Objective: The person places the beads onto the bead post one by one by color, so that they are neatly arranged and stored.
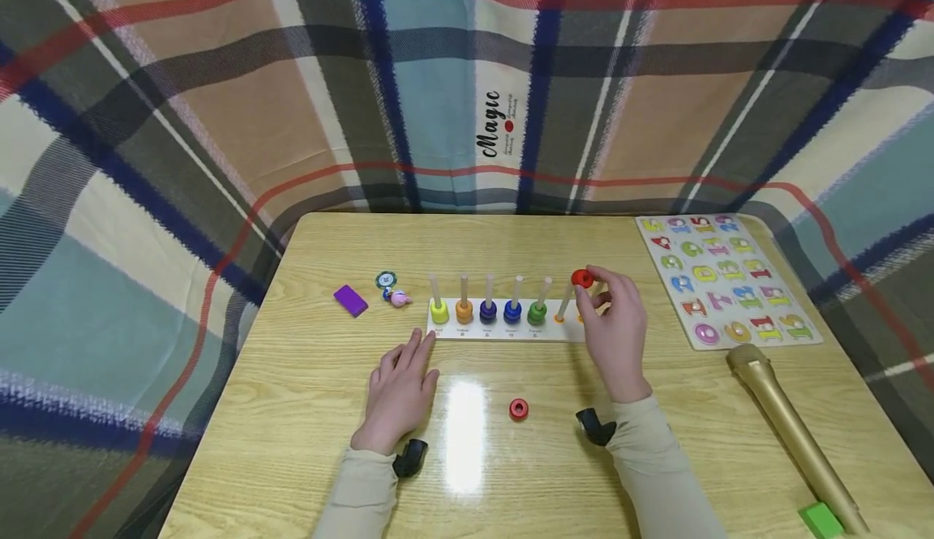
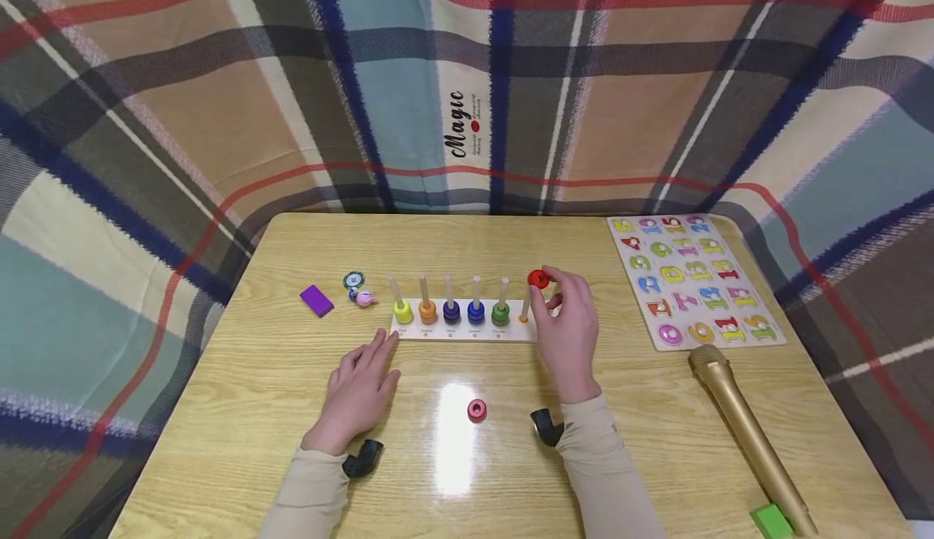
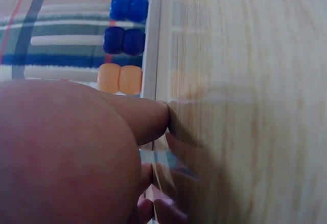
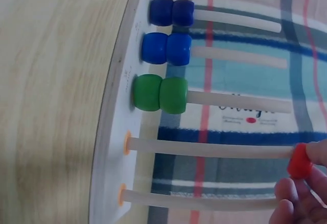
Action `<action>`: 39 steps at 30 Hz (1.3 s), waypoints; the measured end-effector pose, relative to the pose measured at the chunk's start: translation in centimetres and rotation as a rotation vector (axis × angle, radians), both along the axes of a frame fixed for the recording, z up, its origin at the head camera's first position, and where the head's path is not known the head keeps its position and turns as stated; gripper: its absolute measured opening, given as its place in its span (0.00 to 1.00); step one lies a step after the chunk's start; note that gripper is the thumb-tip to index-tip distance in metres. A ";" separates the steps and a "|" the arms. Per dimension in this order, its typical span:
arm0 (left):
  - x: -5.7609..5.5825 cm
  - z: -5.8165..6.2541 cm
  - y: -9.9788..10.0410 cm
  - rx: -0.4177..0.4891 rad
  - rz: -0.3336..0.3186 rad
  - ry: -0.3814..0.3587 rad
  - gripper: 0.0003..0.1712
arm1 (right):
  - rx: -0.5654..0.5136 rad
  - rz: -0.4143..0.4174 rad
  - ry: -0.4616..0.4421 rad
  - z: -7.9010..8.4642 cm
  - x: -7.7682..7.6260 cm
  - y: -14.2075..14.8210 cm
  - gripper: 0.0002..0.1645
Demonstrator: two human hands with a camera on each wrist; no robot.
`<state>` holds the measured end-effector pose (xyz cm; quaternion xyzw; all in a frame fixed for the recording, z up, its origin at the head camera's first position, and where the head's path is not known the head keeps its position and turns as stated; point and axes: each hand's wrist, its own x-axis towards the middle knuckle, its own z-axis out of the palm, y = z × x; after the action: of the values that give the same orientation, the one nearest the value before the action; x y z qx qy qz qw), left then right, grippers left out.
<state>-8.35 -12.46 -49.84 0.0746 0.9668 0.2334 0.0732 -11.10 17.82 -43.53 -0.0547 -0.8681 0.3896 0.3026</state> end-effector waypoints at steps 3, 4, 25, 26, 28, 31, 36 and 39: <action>0.0 0.0 0.0 -0.011 0.001 -0.008 0.34 | 0.014 0.010 -0.015 0.2 -0.3 0.0 0.19; 0.0 0.0 0.0 -0.015 0.000 -0.010 0.35 | 0.019 0.014 -0.016 0.3 -0.4 -0.1 0.19; 0.0 0.1 0.0 -0.021 0.001 -0.025 0.35 | 0.068 0.059 -0.022 -0.2 0.8 -0.3 0.13; 0.0 0.1 0.0 -0.021 -0.001 -0.026 0.35 | 0.074 0.085 -0.046 -0.3 1.3 -0.5 0.12; 0.0 0.1 0.0 -0.018 -0.001 -0.024 0.35 | 0.105 0.173 -0.147 -0.9 2.4 -1.0 0.13; -0.1 0.0 0.0 -0.019 0.001 -0.029 0.35 | 0.188 0.359 -0.391 -2.1 4.3 -2.2 0.22; -0.2 0.0 0.0 -0.013 0.003 -0.027 0.35 | 0.333 0.590 -0.619 -4.0 6.2 -3.7 0.27; -0.2 0.0 0.0 -0.012 0.002 -0.024 0.35 | 0.393 0.628 -0.609 -4.3 6.6 -4.0 0.17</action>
<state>-8.55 -12.43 -49.84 0.0702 0.9672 0.2287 0.0848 -4.50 13.86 -47.82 0.1568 -0.9491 0.2569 -0.0933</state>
